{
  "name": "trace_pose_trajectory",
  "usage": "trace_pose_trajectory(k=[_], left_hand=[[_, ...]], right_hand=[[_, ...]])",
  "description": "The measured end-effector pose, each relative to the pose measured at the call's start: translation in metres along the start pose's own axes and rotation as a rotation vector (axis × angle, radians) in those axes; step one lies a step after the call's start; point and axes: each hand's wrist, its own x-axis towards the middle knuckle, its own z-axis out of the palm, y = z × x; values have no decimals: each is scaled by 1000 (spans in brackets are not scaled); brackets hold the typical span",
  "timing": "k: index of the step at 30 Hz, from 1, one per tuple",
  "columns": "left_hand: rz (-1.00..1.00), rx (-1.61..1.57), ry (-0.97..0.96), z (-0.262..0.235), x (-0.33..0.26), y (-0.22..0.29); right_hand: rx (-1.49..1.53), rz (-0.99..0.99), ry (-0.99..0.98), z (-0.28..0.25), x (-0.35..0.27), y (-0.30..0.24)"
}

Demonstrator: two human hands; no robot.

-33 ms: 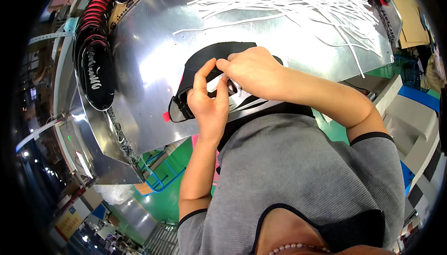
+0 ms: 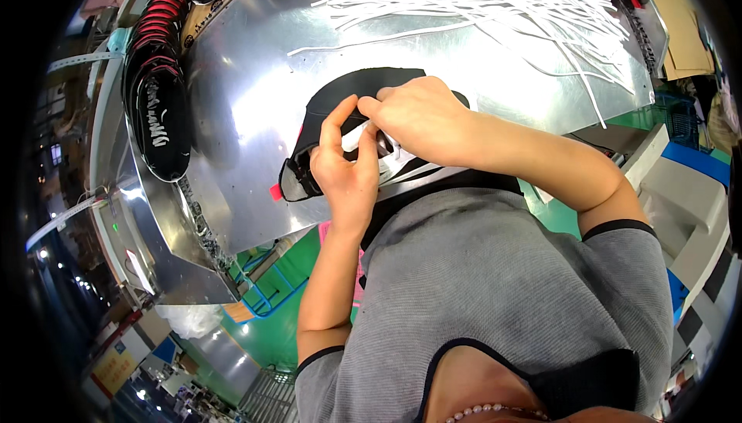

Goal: The person laces shoe uppers by threading laces through the slots using a small hand tool and their fingers, then sets each finished shoe upper onto a stack and begins lacing the next one.

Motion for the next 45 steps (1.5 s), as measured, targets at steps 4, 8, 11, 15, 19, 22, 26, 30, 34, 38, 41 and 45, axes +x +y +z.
trace_pose_trajectory(k=[4,8,11,15,19,22,26,30,34,38,41,45], left_hand=[[22,25,-55,-9,4,-5],[-85,-139,-117,1,-2,18],[0,-1,-154,2,-5,13],[-226,-350,-11,-5,9,12],[-173,-248,-77,6,12,14],[-26,49,53,15,18,13],[-318,-367,-92,5,22,24],[-375,-460,-345,-18,22,28],[-417,-490,-253,-15,25,30],[-362,-430,-294,-15,22,27],[-321,-451,-279,-18,19,24],[-318,-358,-211,-17,24,19]], right_hand=[[88,145,-124,-19,-2,9],[183,248,-52,-46,-39,5],[104,225,53,-43,-65,2],[156,203,337,-55,-69,1],[435,254,614,2,-38,28],[486,302,688,20,-34,27],[435,350,771,25,-29,30],[655,370,773,20,-32,32],[134,-236,623,17,-36,34],[134,-201,666,25,-24,22],[234,-137,599,20,-26,18],[459,-425,493,12,-58,-17]])
